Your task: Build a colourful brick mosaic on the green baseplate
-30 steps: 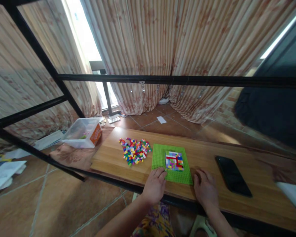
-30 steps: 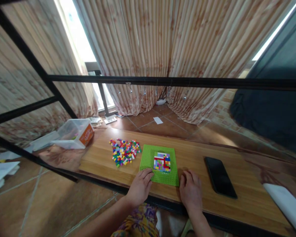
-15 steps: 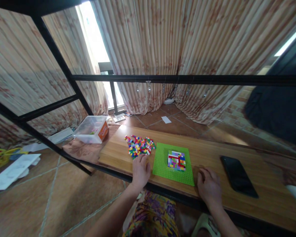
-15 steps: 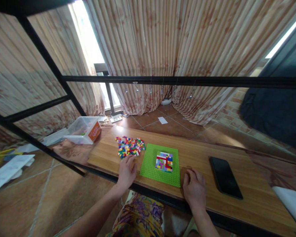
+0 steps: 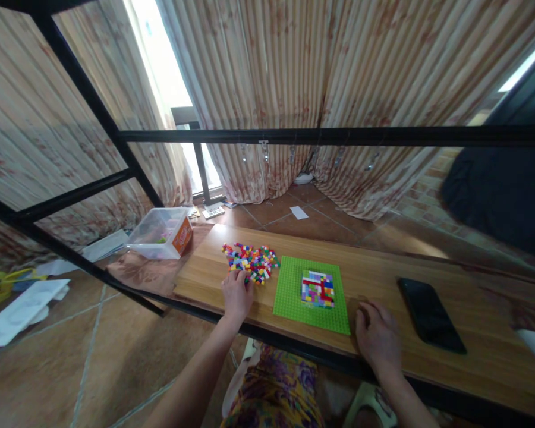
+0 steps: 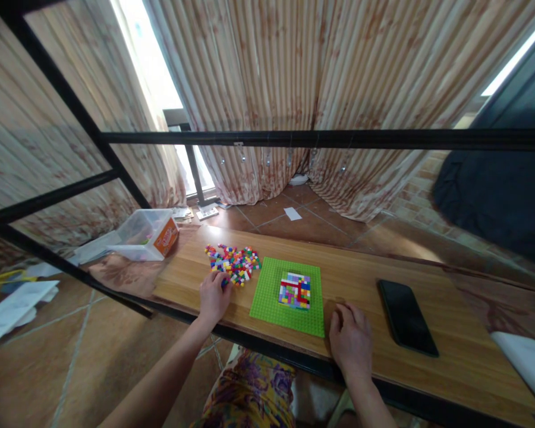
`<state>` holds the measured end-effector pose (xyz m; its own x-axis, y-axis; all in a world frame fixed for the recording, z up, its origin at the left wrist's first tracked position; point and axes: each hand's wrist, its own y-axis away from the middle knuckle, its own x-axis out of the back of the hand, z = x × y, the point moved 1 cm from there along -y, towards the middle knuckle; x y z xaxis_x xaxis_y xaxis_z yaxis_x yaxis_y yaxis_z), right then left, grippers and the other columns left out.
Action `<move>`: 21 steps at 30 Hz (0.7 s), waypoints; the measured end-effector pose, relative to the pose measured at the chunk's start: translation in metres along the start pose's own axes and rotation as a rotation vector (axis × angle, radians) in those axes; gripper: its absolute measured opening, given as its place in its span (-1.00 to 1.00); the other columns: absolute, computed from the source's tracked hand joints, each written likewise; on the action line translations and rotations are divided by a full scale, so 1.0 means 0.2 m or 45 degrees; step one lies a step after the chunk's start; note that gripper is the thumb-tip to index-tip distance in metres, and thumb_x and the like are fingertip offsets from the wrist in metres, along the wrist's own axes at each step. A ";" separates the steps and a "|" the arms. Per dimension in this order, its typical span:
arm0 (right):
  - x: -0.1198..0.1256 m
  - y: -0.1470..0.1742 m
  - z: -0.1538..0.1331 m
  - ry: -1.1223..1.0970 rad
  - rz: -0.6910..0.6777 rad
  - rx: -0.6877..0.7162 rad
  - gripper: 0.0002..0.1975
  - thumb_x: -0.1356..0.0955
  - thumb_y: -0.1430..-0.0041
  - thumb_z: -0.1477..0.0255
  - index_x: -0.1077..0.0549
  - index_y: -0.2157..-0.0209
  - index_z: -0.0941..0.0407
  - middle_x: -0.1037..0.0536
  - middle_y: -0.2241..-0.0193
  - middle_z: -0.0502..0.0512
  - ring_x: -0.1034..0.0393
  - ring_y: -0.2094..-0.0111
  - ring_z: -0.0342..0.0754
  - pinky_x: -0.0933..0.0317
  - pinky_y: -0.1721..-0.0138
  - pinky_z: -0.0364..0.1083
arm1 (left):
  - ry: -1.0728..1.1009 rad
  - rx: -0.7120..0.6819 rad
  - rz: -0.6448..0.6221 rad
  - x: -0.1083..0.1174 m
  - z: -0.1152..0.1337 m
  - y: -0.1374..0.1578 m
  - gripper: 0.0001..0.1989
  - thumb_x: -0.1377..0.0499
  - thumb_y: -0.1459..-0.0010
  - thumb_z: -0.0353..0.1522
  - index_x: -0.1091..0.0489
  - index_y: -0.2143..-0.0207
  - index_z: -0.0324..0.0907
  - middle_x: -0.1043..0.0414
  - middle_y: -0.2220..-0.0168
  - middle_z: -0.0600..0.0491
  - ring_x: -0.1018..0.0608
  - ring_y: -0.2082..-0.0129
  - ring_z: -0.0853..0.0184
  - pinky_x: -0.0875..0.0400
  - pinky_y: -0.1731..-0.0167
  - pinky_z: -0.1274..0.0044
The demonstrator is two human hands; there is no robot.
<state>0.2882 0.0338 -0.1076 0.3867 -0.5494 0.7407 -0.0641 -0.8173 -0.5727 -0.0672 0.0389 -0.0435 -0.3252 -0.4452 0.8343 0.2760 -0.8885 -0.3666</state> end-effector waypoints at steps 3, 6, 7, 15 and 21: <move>0.00 0.00 -0.01 0.018 -0.004 0.004 -0.62 -0.16 -0.28 0.27 -0.49 0.17 0.19 -0.48 0.11 0.34 -0.31 0.03 0.15 -0.23 -0.03 0.14 | 0.074 -0.035 0.028 -0.01 -0.04 0.00 -0.84 -0.14 -0.16 -0.44 -0.44 0.19 -0.17 -0.46 0.14 -0.10 -0.50 0.09 0.10 -0.36 0.09 0.28; 0.01 0.00 -0.01 0.031 -0.003 0.009 -0.62 -0.16 -0.28 0.27 -0.48 0.16 0.19 -0.48 0.11 0.33 -0.31 0.04 0.14 -0.23 -0.03 0.13 | 0.144 -0.069 0.074 -0.02 -0.08 0.01 -0.81 -0.14 -0.13 -0.46 -0.42 0.17 -0.18 -0.45 0.12 -0.11 -0.49 0.08 0.10 -0.38 0.05 0.28; 0.01 0.00 -0.01 0.031 -0.002 0.010 -0.62 -0.16 -0.28 0.27 -0.49 0.16 0.19 -0.48 0.11 0.32 -0.31 0.04 0.14 -0.23 -0.02 0.13 | 0.157 -0.071 0.088 -0.02 -0.09 0.01 -0.82 -0.15 -0.13 -0.46 -0.42 0.18 -0.19 -0.45 0.12 -0.12 -0.49 0.07 0.10 -0.38 0.04 0.28; 0.01 0.00 0.00 -0.020 -0.018 -0.020 -0.61 -0.16 -0.28 0.24 -0.49 0.18 0.17 -0.46 0.11 0.32 -0.29 0.03 0.15 -0.21 -0.04 0.15 | 0.108 -0.054 0.078 -0.02 -0.08 0.01 -0.93 -0.14 -0.14 -0.43 -0.43 0.32 -0.17 -0.45 0.15 -0.09 -0.49 0.10 0.11 -0.38 0.04 0.27; 0.02 0.00 -0.02 -0.059 -0.043 -0.058 -0.61 -0.16 -0.27 0.23 -0.50 0.18 0.16 -0.47 0.09 0.33 -0.30 0.02 0.17 -0.21 -0.04 0.18 | 0.279 -0.029 0.067 0.05 -0.02 0.00 -0.90 -0.09 -0.17 -0.43 -0.41 0.31 -0.16 -0.46 0.23 -0.07 -0.51 0.16 0.17 -0.40 0.10 0.33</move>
<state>0.2853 0.0307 -0.1038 0.4317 -0.5134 0.7417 -0.0914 -0.8429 -0.5303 -0.0738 0.0335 -0.0367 -0.5006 -0.5023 0.7051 0.2782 -0.8646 -0.4184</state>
